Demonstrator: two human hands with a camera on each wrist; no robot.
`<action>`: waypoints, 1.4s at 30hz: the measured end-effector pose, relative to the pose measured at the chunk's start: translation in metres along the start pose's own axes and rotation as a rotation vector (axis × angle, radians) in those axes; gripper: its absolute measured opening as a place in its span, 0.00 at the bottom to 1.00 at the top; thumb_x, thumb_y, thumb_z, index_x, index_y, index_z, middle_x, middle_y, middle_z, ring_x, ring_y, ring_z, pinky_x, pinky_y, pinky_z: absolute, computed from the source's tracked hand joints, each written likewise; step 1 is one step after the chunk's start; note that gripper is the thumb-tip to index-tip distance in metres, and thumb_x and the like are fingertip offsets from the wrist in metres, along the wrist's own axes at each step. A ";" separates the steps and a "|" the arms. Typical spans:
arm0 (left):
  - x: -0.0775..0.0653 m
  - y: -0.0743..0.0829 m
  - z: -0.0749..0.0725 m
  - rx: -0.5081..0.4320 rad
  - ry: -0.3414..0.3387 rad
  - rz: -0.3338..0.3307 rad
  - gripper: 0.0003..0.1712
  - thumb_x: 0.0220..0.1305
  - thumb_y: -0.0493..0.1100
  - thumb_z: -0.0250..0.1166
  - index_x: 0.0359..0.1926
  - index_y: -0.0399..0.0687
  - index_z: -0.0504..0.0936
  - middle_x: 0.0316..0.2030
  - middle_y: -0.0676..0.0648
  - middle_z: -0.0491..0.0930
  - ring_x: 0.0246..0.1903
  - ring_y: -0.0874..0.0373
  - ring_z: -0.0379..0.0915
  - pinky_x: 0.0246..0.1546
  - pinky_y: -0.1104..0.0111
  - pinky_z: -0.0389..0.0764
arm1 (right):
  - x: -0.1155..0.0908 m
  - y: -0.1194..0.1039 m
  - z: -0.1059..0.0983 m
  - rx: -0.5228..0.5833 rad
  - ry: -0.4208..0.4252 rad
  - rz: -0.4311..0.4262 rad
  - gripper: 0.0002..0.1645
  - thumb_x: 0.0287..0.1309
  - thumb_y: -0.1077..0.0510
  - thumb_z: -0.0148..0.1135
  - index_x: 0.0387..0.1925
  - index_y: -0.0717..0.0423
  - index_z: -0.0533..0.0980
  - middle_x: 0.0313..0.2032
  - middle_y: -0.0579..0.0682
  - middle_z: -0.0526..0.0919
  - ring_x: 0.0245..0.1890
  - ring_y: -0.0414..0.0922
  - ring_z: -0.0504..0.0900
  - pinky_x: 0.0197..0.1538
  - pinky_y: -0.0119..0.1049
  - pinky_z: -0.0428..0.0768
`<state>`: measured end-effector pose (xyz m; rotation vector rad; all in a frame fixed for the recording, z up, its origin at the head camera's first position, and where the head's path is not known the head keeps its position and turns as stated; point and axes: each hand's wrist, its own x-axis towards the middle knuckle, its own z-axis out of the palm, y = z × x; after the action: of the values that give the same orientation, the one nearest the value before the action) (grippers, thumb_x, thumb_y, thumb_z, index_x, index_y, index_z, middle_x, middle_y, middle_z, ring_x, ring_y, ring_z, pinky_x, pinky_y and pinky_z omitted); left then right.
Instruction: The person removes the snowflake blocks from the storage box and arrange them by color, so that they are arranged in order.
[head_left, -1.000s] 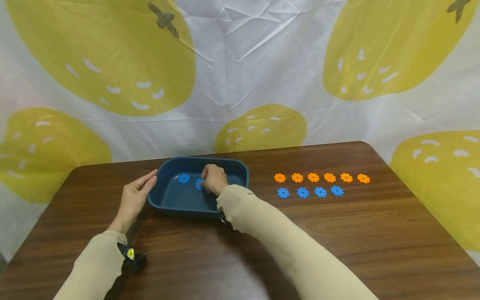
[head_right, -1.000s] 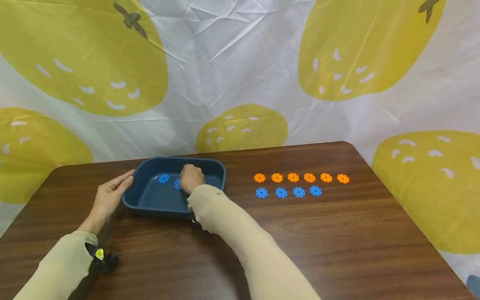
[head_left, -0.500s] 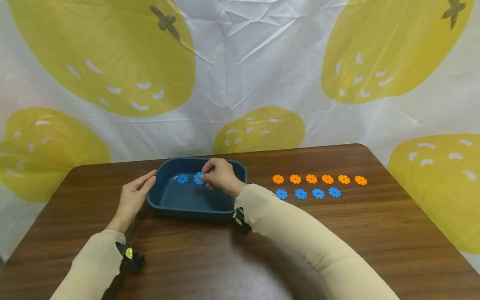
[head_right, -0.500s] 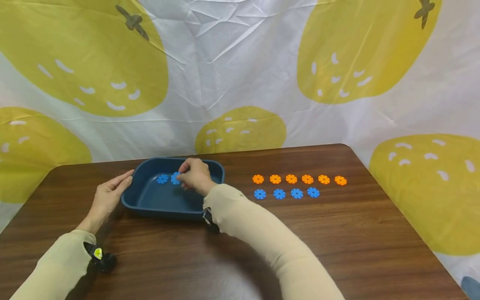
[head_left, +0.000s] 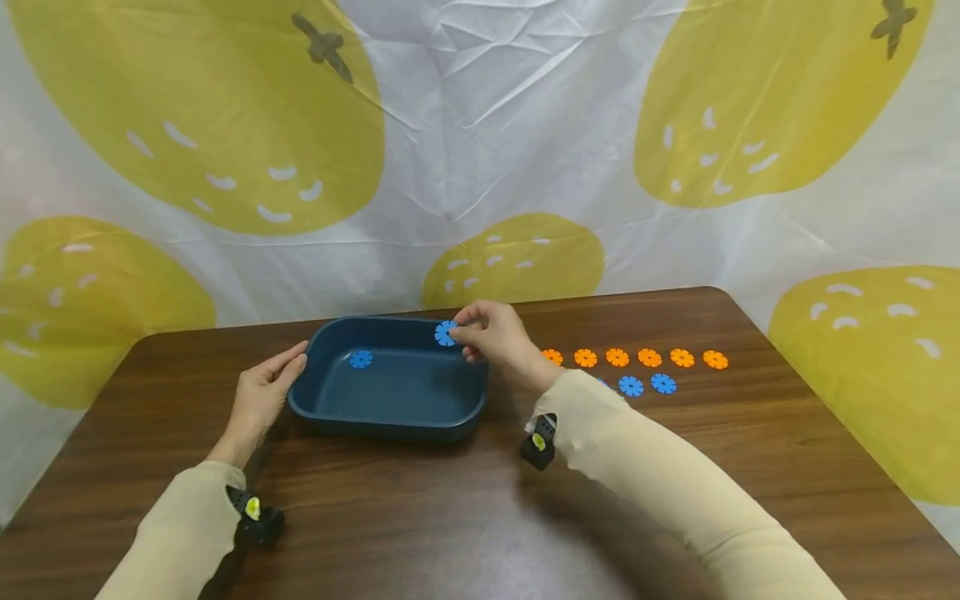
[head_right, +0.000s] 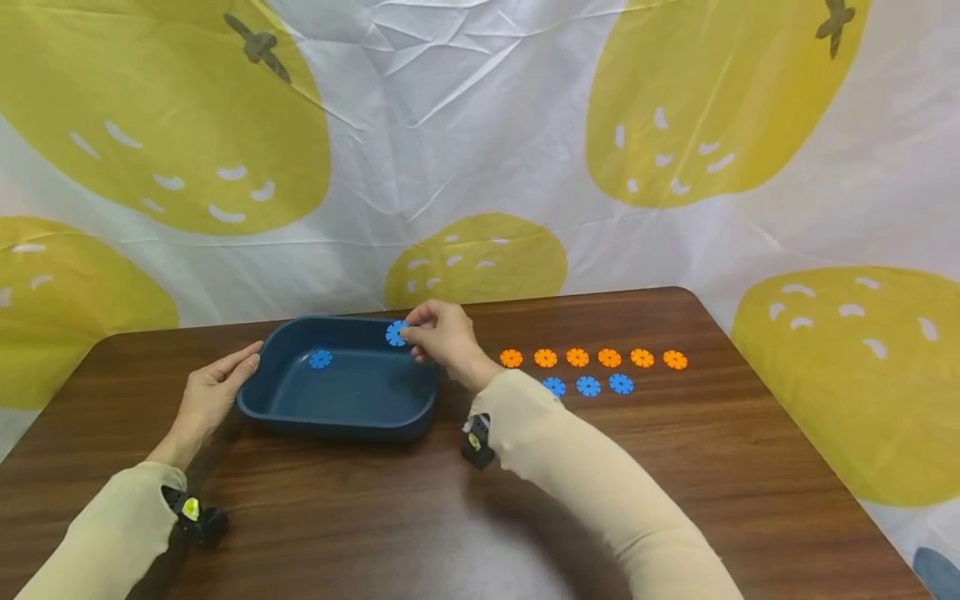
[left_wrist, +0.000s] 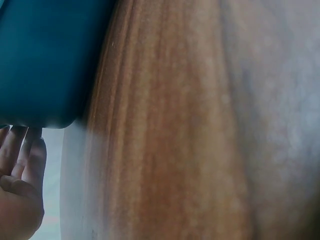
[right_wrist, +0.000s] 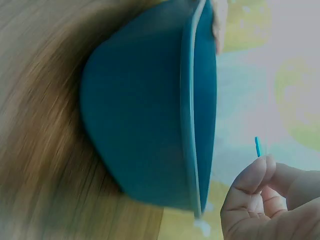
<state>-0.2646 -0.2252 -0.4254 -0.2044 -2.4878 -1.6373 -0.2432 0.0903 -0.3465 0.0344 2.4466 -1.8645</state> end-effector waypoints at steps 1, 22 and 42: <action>0.000 0.000 0.000 -0.003 -0.002 -0.002 0.27 0.67 0.52 0.57 0.61 0.39 0.73 0.53 0.53 0.77 0.42 0.86 0.68 0.43 0.88 0.70 | -0.001 0.001 -0.005 0.013 0.004 0.002 0.08 0.57 0.66 0.63 0.39 0.65 0.76 0.20 0.48 0.78 0.16 0.38 0.74 0.26 0.31 0.79; 0.000 0.000 0.000 -0.015 0.013 0.027 0.26 0.66 0.50 0.59 0.59 0.38 0.74 0.45 0.70 0.77 0.42 0.86 0.68 0.43 0.88 0.70 | -0.038 0.044 -0.120 0.009 0.133 0.049 0.15 0.62 0.61 0.58 0.48 0.66 0.70 0.27 0.45 0.79 0.20 0.35 0.75 0.29 0.30 0.80; 0.000 0.001 0.000 0.007 0.008 -0.002 0.26 0.67 0.51 0.58 0.60 0.39 0.74 0.52 0.60 0.77 0.43 0.86 0.67 0.44 0.88 0.69 | -0.086 0.111 -0.241 -0.048 0.304 0.218 0.08 0.64 0.60 0.56 0.41 0.61 0.69 0.22 0.36 0.77 0.20 0.32 0.75 0.28 0.26 0.79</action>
<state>-0.2641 -0.2248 -0.4246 -0.1947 -2.4885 -1.6271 -0.1607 0.3538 -0.3844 0.5992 2.5458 -1.8197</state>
